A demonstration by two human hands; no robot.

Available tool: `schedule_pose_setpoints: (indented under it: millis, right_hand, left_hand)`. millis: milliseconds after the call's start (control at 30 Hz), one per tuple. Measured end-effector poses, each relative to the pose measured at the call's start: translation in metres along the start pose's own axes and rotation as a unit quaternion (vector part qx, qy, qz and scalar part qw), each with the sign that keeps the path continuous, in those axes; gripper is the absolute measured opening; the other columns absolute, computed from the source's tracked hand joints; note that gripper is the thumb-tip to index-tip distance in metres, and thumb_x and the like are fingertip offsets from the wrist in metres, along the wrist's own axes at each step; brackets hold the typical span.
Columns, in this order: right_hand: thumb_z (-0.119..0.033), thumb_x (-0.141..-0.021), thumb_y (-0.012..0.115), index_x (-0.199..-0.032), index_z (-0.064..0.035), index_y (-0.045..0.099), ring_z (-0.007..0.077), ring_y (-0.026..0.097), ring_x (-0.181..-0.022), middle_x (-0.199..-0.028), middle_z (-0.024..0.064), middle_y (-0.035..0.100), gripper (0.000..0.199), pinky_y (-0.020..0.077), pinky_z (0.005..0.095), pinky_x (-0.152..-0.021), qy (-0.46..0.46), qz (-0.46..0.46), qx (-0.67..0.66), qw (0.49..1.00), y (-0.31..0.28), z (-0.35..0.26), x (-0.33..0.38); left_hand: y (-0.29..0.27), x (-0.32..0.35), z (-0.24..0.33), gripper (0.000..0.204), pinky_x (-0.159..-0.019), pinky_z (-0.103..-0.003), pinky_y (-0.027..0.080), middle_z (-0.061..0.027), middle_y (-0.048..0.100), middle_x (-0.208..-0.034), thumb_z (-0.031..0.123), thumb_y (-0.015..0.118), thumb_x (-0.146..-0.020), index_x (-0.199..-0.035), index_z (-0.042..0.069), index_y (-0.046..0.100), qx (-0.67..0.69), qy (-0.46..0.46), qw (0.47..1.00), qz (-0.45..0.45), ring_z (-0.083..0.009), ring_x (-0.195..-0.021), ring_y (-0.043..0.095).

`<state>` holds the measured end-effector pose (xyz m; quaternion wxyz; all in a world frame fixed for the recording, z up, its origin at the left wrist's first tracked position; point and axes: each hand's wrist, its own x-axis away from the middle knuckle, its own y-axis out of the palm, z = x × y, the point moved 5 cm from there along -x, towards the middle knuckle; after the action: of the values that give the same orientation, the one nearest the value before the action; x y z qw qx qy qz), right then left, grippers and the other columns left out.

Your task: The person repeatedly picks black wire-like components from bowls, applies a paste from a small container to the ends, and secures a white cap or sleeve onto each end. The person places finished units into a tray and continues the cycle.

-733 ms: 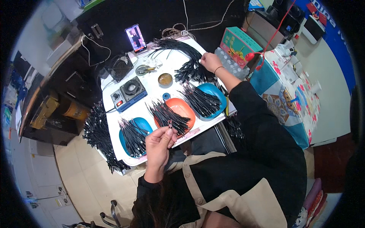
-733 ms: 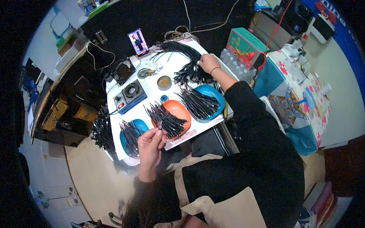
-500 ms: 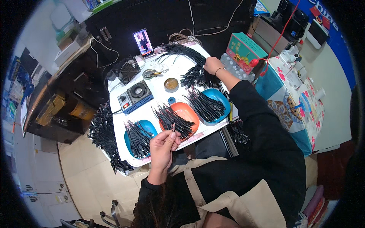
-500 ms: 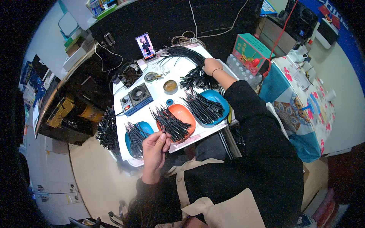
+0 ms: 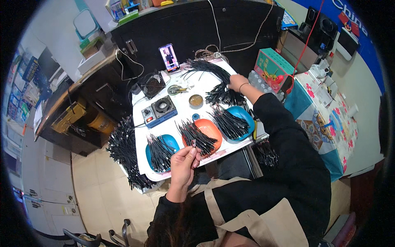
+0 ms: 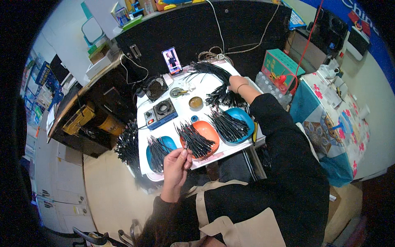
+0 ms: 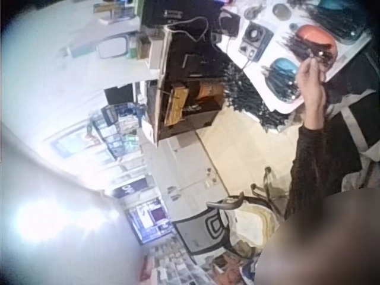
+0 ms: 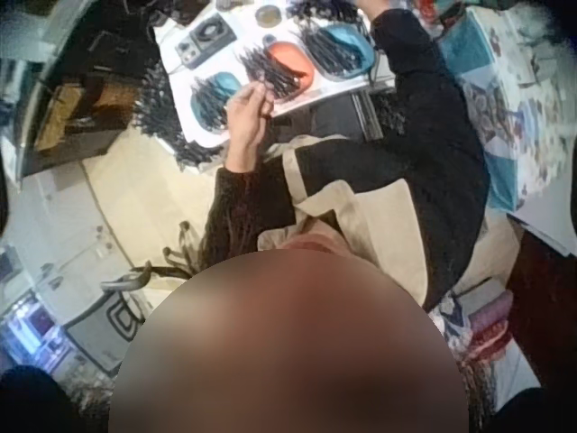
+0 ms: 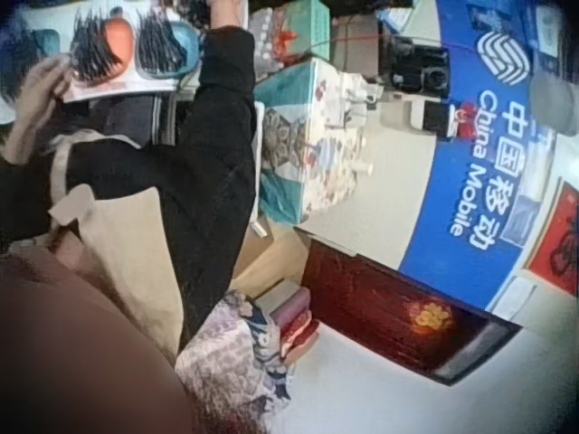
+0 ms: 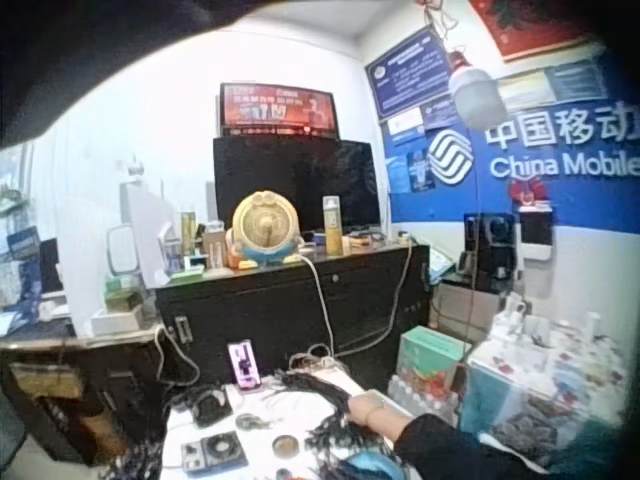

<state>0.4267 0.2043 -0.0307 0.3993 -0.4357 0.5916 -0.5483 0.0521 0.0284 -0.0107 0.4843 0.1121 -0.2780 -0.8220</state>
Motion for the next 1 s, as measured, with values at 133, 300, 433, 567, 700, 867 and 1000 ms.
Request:
schedule_pose_setpoints:
  millis: [133, 300, 433, 567, 700, 867, 1000]
  right_hand:
    - [-0.024, -0.078, 0.07, -0.098, -0.0007, 0.069, 0.0325, 0.066, -0.095, -0.102, 0.0185, 0.068, 0.031, 0.0539, 0.042, -0.08, 0.01, -0.027, 0.036, 0.999, 0.003, -0.006, 0.003]
    - [-0.03, -0.074, 0.067, -0.093, -0.0007, 0.07, 0.0348, 0.067, -0.087, -0.092, 0.0199, 0.068, 0.035, 0.0538, 0.0406, -0.078, -0.051, -0.05, 0.049, 0.996, -0.015, -0.006, 0.002]
    - [-0.029, -0.076, 0.062, -0.079, 0.001, 0.068, 0.0245, 0.066, -0.062, -0.066, 0.0149, 0.067, 0.031, 0.0531, 0.0346, -0.063, -0.127, -0.072, -0.117, 0.982, -0.073, -0.012, 0.019]
    - [-0.015, -0.079, 0.059, -0.069, 0.0013, 0.056, 0.0178, 0.066, -0.06, -0.064, 0.0119, 0.064, 0.019, 0.0504, 0.0305, -0.056, -0.187, 0.048, -0.285, 0.939, -0.138, -0.02, 0.07]
    - [-0.01, -0.083, 0.058, -0.076, 0.0015, 0.049, 0.0122, 0.065, -0.061, -0.065, 0.0069, 0.06, 0.017, 0.0492, 0.026, -0.053, -0.203, 0.138, -0.343, 0.907, -0.161, -0.034, 0.106]
    - [-0.014, -0.081, 0.058, -0.076, 0.0016, 0.051, 0.0198, 0.065, -0.06, -0.065, 0.0133, 0.058, 0.018, 0.0485, 0.0321, -0.055, -0.222, 0.211, -0.353, 0.884, -0.169, -0.049, 0.149]
    - [-0.019, -0.077, 0.059, -0.077, -0.0021, 0.056, 0.0336, 0.06, -0.058, -0.065, 0.0184, 0.058, 0.017, 0.0477, 0.0408, -0.057, -0.312, 0.201, -0.301, 0.878, -0.143, -0.094, 0.237]
  left_hand:
    - [-0.001, 0.002, 0.004, 0.017, -0.051, -0.019, 0.035, -0.0054, 0.059, -0.071, 0.009, 0.055, -0.095, -0.094, -0.005, 0.063, -0.011, 0.023, 1.0, 0.008, -0.0083, -0.055, 0.045]
    - [-0.004, 0.001, 0.007, 0.017, -0.053, -0.02, 0.038, -0.0054, 0.06, -0.073, 0.011, 0.055, -0.096, -0.095, -0.005, 0.062, 0.004, 0.007, 1.0, 0.021, -0.0093, -0.058, 0.049]
    - [0.001, -0.006, 0.015, 0.017, -0.062, -0.023, 0.046, -0.0114, 0.065, -0.088, 0.011, 0.052, -0.097, -0.1, -0.004, 0.06, -0.022, 0.003, 0.999, 0.036, -0.0147, -0.072, 0.059]
    - [0.024, -0.034, 0.021, 0.022, -0.077, -0.03, 0.054, -0.0178, 0.061, -0.115, 0.012, 0.047, -0.099, -0.108, -0.006, 0.054, 0.0, -0.004, 1.0, 0.003, -0.0226, -0.099, 0.063]
    - [0.051, -0.066, 0.031, 0.02, -0.08, -0.032, 0.055, -0.0184, 0.06, -0.119, 0.012, 0.047, -0.099, -0.108, -0.004, 0.055, 0.027, 0.059, 0.998, -0.024, -0.0242, -0.103, 0.062]
    - [0.061, -0.057, 0.053, 0.016, -0.083, -0.037, 0.055, -0.0188, 0.06, -0.121, 0.013, 0.048, -0.099, -0.104, 0.001, 0.057, 0.021, 0.126, 0.991, -0.029, -0.0253, -0.107, 0.062]
    - [0.066, -0.036, 0.074, 0.016, -0.093, -0.047, 0.053, -0.0193, 0.053, -0.13, 0.011, 0.047, -0.099, -0.104, 0.0, 0.056, 0.014, 0.193, 0.98, -0.043, -0.0314, -0.116, 0.057]
